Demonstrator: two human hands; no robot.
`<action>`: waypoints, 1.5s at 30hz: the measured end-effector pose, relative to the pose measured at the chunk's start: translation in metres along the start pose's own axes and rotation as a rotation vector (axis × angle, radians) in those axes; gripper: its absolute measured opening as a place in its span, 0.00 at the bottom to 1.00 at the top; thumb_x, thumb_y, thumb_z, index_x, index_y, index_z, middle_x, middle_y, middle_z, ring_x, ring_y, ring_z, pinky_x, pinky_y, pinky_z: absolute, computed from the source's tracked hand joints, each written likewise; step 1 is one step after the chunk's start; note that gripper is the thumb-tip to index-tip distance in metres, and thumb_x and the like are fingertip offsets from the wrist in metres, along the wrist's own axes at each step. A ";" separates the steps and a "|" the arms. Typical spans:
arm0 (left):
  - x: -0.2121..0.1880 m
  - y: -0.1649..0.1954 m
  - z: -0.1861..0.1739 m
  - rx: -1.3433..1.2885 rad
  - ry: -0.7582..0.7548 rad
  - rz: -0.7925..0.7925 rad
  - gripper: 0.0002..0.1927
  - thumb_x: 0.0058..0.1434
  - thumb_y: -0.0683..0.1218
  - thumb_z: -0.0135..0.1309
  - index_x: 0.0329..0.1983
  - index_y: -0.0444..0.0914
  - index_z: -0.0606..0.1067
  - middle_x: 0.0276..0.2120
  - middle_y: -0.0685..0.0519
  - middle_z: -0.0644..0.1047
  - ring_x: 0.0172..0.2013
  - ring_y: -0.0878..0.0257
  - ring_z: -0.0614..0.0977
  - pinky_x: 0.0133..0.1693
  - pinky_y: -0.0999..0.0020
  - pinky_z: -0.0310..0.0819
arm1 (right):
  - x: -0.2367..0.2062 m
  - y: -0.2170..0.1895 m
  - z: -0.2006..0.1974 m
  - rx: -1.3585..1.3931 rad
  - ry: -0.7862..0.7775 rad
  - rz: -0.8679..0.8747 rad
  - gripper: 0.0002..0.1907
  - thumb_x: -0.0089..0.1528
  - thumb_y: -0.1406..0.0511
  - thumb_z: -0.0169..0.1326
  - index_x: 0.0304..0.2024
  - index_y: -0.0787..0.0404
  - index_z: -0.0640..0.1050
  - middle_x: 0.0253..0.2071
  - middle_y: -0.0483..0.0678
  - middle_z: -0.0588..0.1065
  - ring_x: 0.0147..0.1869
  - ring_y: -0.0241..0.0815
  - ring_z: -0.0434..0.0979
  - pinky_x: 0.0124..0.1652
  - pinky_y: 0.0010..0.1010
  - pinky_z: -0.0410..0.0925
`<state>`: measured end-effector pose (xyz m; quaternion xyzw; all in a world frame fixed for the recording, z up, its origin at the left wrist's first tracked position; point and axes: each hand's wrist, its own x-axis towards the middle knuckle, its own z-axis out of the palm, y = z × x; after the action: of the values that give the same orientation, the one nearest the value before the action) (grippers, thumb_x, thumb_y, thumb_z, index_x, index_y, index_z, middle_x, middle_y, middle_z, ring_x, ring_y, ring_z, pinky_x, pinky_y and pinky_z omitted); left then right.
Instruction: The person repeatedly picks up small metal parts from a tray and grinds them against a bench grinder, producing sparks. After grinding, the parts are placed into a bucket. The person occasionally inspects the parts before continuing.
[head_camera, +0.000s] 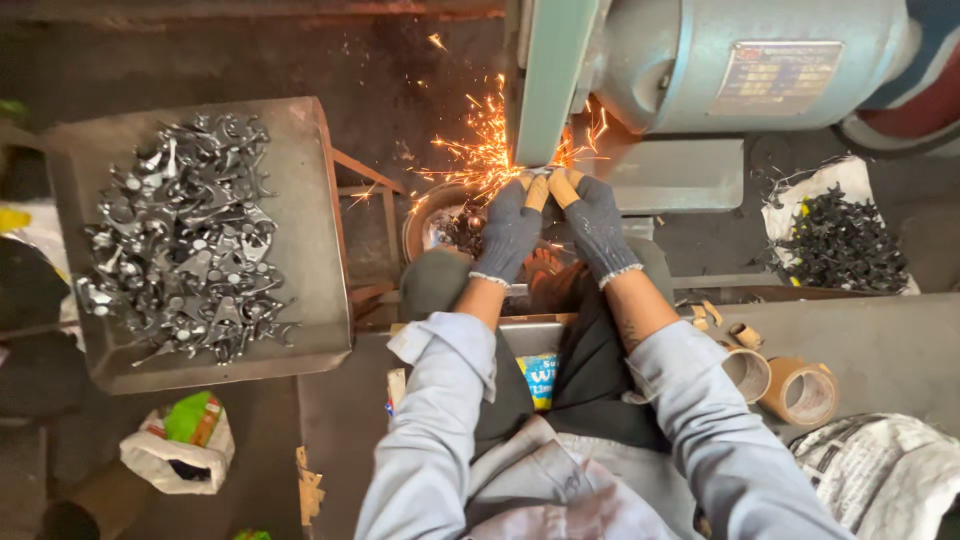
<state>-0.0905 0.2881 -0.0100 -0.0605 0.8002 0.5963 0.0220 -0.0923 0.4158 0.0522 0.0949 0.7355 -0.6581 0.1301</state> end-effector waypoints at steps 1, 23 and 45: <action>-0.004 0.015 -0.008 -0.015 0.009 0.164 0.15 0.71 0.50 0.51 0.50 0.34 0.77 0.41 0.42 0.82 0.41 0.49 0.84 0.43 0.57 0.78 | -0.013 -0.009 -0.003 0.004 -0.011 -0.106 0.19 0.72 0.59 0.51 0.51 0.71 0.78 0.43 0.47 0.79 0.45 0.34 0.75 0.46 0.28 0.69; -0.149 0.078 -0.092 0.294 0.205 0.654 0.27 0.67 0.45 0.59 0.66 0.32 0.67 0.56 0.37 0.76 0.54 0.41 0.80 0.55 0.52 0.76 | -0.132 -0.037 -0.001 -0.182 -0.249 -0.394 0.31 0.67 0.61 0.51 0.71 0.64 0.66 0.63 0.55 0.75 0.67 0.49 0.74 0.67 0.34 0.64; 0.021 -0.039 -0.324 1.154 0.107 0.063 0.10 0.67 0.45 0.50 0.42 0.38 0.80 0.40 0.38 0.80 0.41 0.38 0.81 0.40 0.45 0.74 | -0.102 -0.002 0.055 -0.942 -0.547 -0.295 0.33 0.63 0.46 0.53 0.64 0.55 0.72 0.52 0.64 0.76 0.58 0.63 0.74 0.54 0.45 0.67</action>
<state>-0.0949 -0.0343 0.0438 -0.0448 0.9972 0.0601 -0.0070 0.0071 0.3639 0.0812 -0.2513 0.8948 -0.2705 0.2509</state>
